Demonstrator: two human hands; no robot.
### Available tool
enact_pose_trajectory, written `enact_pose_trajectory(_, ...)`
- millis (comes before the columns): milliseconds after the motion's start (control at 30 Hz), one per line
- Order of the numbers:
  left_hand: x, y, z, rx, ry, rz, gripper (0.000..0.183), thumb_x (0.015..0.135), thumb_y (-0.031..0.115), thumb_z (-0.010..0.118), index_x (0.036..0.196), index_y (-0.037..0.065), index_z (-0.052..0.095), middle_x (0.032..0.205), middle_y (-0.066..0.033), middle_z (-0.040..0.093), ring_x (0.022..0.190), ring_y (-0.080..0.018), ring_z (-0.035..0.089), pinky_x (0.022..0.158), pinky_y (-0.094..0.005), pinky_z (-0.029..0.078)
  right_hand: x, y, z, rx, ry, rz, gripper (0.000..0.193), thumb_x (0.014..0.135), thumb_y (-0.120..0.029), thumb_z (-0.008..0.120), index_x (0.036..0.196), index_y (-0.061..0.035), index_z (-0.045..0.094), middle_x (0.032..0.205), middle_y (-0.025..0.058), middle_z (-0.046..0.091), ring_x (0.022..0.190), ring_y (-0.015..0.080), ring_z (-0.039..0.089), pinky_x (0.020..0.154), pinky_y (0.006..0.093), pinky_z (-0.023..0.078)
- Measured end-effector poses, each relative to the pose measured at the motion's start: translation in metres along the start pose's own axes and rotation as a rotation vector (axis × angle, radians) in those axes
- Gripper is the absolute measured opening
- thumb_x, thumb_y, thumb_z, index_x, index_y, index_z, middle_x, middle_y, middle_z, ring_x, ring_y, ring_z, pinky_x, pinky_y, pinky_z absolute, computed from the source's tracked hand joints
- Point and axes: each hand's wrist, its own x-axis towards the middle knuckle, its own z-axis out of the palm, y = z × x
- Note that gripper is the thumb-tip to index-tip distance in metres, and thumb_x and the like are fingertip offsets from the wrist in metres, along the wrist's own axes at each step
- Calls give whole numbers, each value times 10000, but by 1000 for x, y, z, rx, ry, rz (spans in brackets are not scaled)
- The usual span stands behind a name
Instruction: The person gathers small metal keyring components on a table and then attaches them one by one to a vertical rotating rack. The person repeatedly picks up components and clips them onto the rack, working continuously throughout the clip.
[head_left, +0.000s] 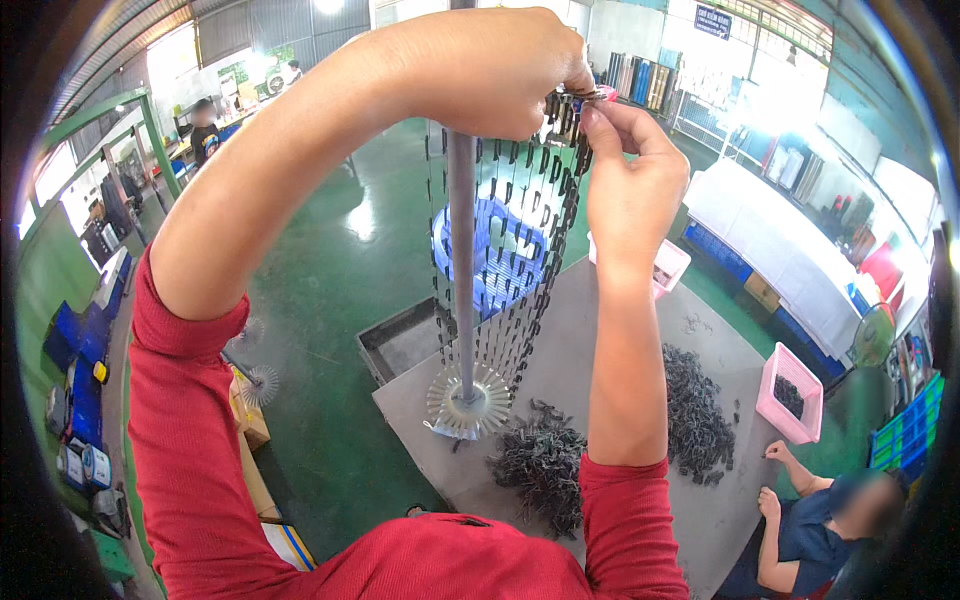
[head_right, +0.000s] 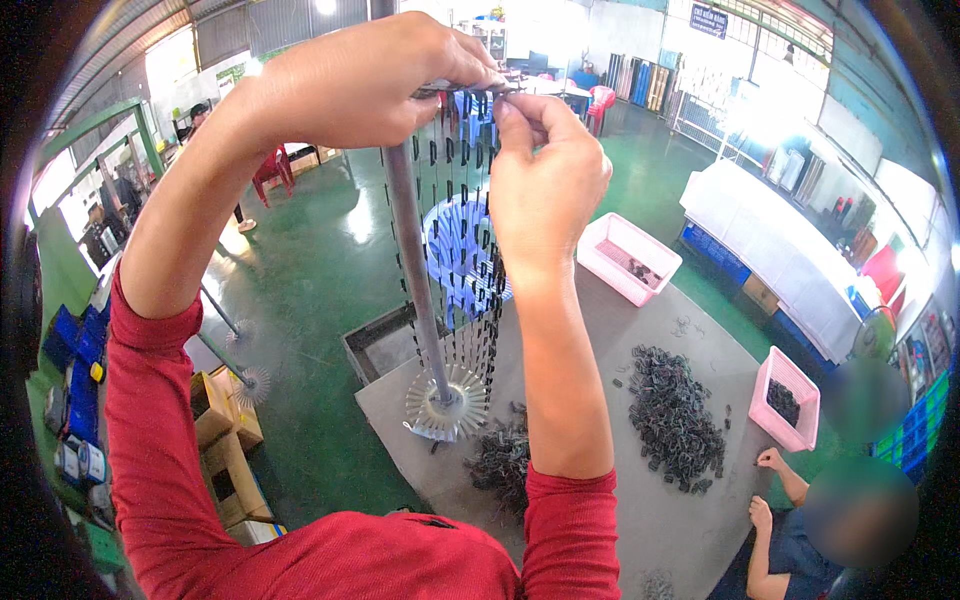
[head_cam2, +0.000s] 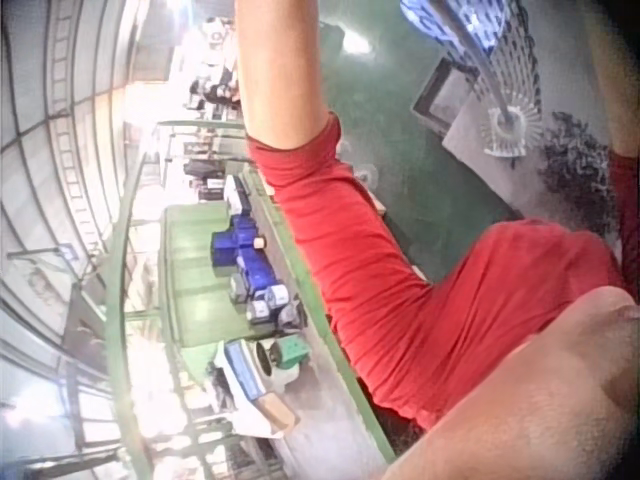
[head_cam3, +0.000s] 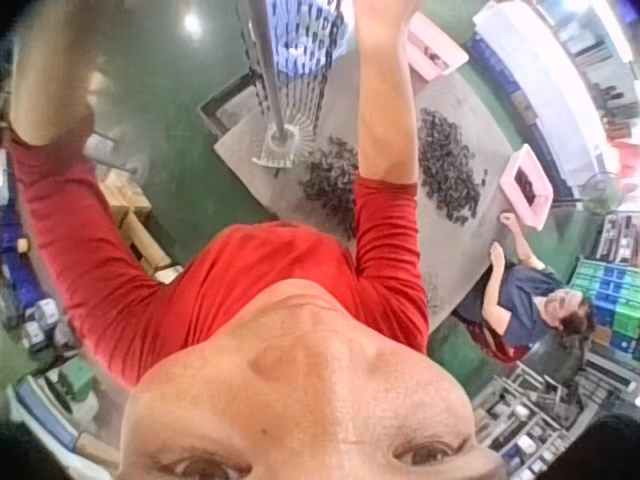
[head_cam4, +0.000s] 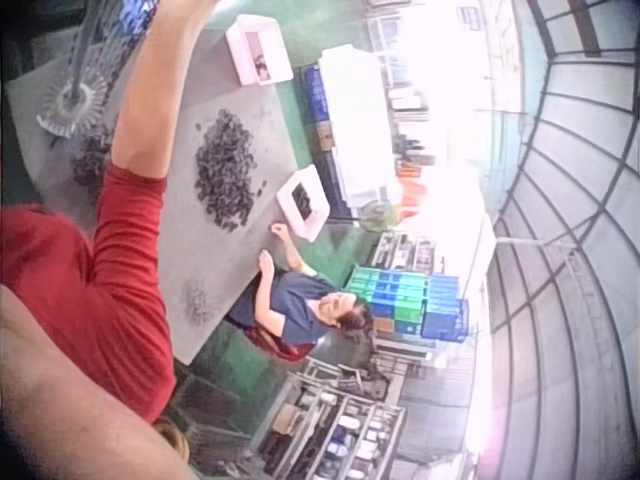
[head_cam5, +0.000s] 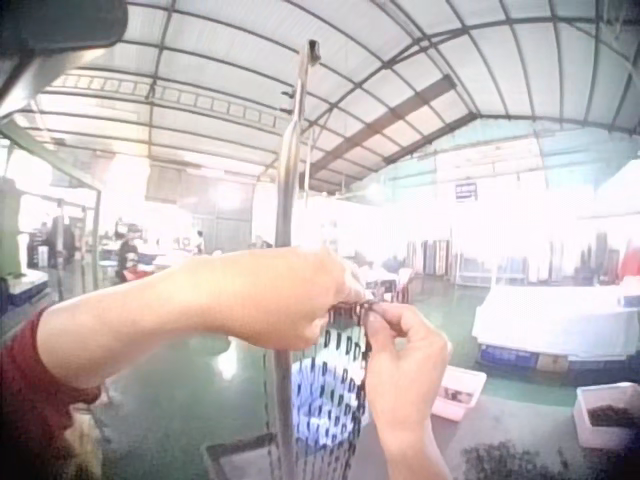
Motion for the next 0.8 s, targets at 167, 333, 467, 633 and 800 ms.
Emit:
enact_pose_trajectory(167, 7, 8, -9, -106, -113, -120, 315, 684, -58, 470, 968, -67, 605, 829, -260, 628, 790, -397, 617, 730, -421, 499, 16, 15, -15, 615, -267, 253, 109, 826, -25, 659, 908, 45, 674, 826, 58, 666, 743, 117, 603, 717, 218, 458)
enact_pose_trajectory(333, 7, 0, -2, -72, -81, -15, 314, 690, -72, 467, 973, -76, 604, 783, -259, 622, 751, -390, 618, 708, -421, 498, 23, 37, -27, 912, -464, 356, 156, 835, -56, 655, 961, 37, 653, 858, 63, 658, 772, 111, 577, 729, 221, 412)
enact_pose_trajectory(467, -3, 1, -6, -91, -84, -19, 366, 678, -71, 471, 1020, -73, 601, 773, -263, 620, 737, -385, 618, 695, -424, 497, 25, 59, -51, 1001, -452, 411, 172, 849, -97, 645, 975, 20, 643, 880, 49, 645, 778, 101, 549, 733, 223, 384)
enact_pose_trajectory(633, -16, -2, -1, -63, 39, 94, 488, 649, -87, 459, 1121, -76, 580, 799, -250, 639, 748, -362, 628, 722, -415, 506, 31, 55, -69, 602, -595, 453, 169, 827, -120, 671, 939, 6, 674, 816, 31, 651, 765, 99, 547, 743, 230, 397)
enact_pose_trajectory(800, -7, -17, 8, -188, 70, 118, 465, 649, -91, 450, 1097, -93, 575, 877, -247, 643, 808, -334, 623, 774, -403, 496, 16, 27, -31, 322, -182, 203, 188, 817, -144, 702, 933, 4, 700, 820, 51, 684, 793, 94, 591, 781, 229, 437)
